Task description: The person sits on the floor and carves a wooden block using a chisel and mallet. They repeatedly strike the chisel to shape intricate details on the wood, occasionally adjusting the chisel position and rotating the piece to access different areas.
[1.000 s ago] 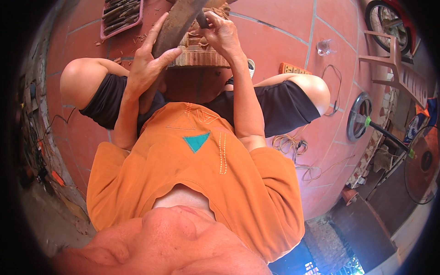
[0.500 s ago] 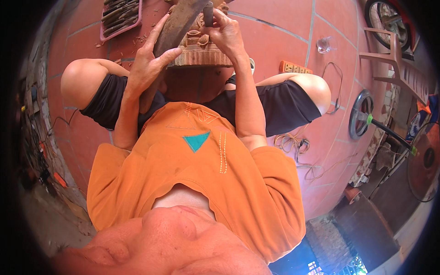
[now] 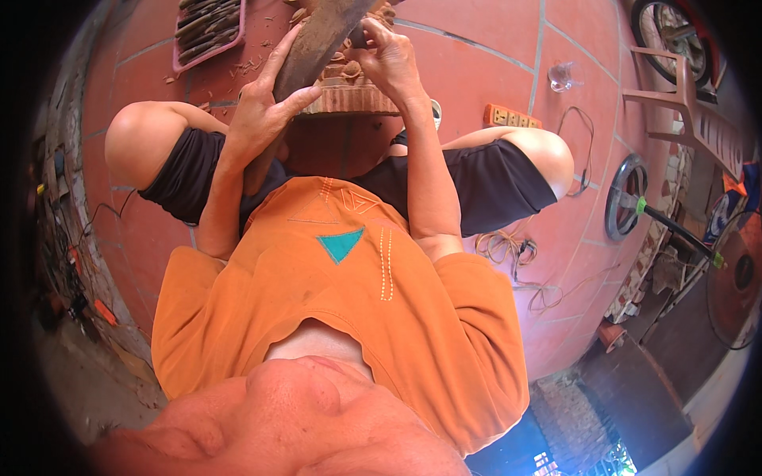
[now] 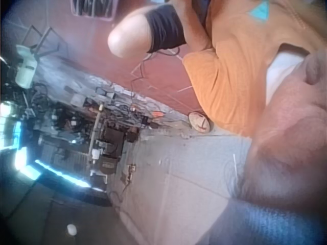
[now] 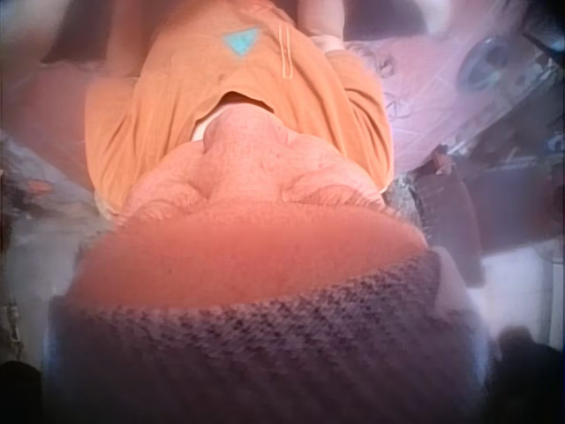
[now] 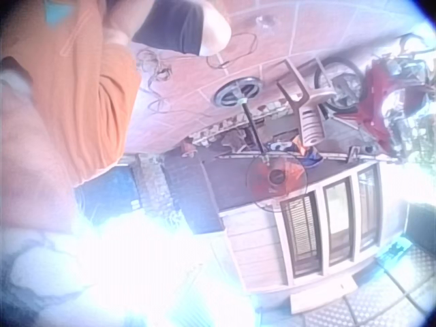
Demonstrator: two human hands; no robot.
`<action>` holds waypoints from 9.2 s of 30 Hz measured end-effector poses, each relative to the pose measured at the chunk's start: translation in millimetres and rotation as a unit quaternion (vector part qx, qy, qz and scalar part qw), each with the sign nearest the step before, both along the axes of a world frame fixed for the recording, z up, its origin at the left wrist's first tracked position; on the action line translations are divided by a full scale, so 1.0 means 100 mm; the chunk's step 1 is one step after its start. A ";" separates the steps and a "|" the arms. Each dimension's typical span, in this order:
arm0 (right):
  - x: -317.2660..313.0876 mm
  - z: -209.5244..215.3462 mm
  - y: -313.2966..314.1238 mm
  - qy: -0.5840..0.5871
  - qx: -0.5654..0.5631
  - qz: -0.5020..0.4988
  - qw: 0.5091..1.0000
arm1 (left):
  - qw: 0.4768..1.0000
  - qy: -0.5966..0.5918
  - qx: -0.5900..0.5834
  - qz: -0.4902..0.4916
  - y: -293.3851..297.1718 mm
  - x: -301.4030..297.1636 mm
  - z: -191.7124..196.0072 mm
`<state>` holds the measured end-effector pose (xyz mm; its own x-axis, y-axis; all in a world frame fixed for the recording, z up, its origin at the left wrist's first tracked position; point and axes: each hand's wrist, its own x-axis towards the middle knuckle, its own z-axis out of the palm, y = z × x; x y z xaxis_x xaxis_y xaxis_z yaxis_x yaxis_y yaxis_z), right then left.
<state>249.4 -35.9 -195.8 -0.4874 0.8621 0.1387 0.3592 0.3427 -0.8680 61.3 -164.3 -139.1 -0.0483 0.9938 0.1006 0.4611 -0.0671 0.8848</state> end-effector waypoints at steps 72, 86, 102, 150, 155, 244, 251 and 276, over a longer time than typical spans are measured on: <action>0.29 -0.32 0.15 0.025 -0.034 -0.087 0.995 | 1.000 -0.014 0.014 -0.008 0.01 0.05 0.06; 0.18 -0.08 0.05 -0.012 -0.010 -0.069 0.997 | 1.000 -0.017 0.006 -0.013 0.02 0.11 0.06; 0.20 -0.16 0.14 0.173 -0.101 -0.096 0.975 | 0.836 -0.533 -0.096 0.094 -0.14 -0.24 0.00; -0.39 -0.27 -0.09 0.173 -0.269 0.077 0.944 | 0.655 -0.717 -0.164 0.174 -0.15 -0.51 -0.59; -0.26 -0.29 0.09 0.162 -0.157 -0.016 0.974 | 0.653 -0.720 -0.161 0.169 -0.16 -0.53 -0.61; -0.77 -0.16 0.18 0.064 -0.069 0.044 0.995 | 0.961 0.163 -0.171 -0.142 0.80 -1.00 1.05; -0.74 -0.27 0.15 0.053 -0.043 0.024 0.997 | 0.952 0.217 -0.146 -0.159 0.91 -1.10 0.88; -0.73 -0.30 0.03 0.144 -0.065 0.048 0.986 | 0.974 0.165 0.008 -0.156 0.77 -1.17 0.73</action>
